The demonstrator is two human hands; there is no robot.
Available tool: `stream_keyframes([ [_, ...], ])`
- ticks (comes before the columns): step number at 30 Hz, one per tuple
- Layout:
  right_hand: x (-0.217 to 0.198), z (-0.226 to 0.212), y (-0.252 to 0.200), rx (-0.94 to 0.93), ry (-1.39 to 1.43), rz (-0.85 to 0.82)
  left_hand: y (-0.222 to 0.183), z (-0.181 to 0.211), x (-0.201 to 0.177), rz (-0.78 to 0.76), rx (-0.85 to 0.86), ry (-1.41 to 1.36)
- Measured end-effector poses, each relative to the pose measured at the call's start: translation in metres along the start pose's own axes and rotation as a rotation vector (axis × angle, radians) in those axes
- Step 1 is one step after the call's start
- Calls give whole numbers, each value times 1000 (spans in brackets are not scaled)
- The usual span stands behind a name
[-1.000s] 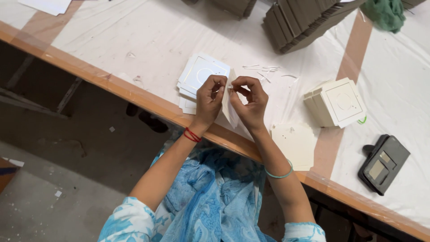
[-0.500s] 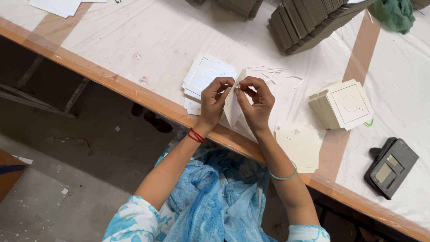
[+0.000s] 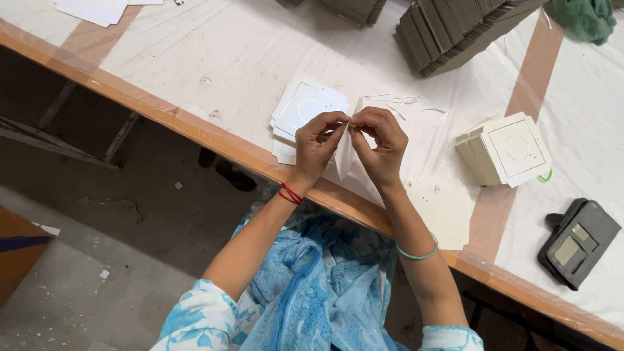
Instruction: The recorder is assembling small white cardboard boxes or switch covers, handling flat pieces and folding/connecting them.
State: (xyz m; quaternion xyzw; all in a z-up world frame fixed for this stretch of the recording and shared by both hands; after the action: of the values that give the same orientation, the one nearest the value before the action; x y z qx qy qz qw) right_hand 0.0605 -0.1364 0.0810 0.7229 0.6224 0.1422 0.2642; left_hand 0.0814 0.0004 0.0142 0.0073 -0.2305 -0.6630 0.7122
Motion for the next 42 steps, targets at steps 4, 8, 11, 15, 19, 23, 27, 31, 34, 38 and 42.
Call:
stream_keyframes([
  [4,1,-1,0,-10,20,-10,0,7,0,5,46,-31],
  [8,1,0,0,-13,28,-1,1,10,-1,20,74,24],
  [11,0,2,-1,-10,21,6,1,12,-1,23,89,77],
  [15,-2,7,-2,50,82,36,0,18,0,19,107,94],
  [19,-9,20,-4,76,155,100,-2,26,3,8,202,207],
  [23,-8,6,-4,20,33,114,-4,36,7,-21,290,223],
  [27,0,-17,-4,-93,-197,51,-3,33,3,-22,280,240],
  [31,22,-53,-3,-269,-306,-119,-4,12,-4,-9,141,198],
  [34,19,-40,-7,-169,-201,-137,-10,27,-1,-13,324,337],
  [38,-20,-20,-17,-25,-182,-51,-16,73,23,11,483,554],
  [42,-79,-5,-32,439,233,102,-34,76,58,-73,442,484],
])
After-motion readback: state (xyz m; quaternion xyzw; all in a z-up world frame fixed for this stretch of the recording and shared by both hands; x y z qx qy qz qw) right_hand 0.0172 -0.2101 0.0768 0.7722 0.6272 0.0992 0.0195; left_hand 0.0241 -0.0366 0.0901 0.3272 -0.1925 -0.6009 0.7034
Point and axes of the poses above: each hand's wrist, its own y-axis towards the middle knuckle, its own x-axis out of the palm, z = x × y, the point moved 8 cm from there along y, towards the middle knuckle, and after that the axes turned 8 degrees about z, right-handed, at the moved point
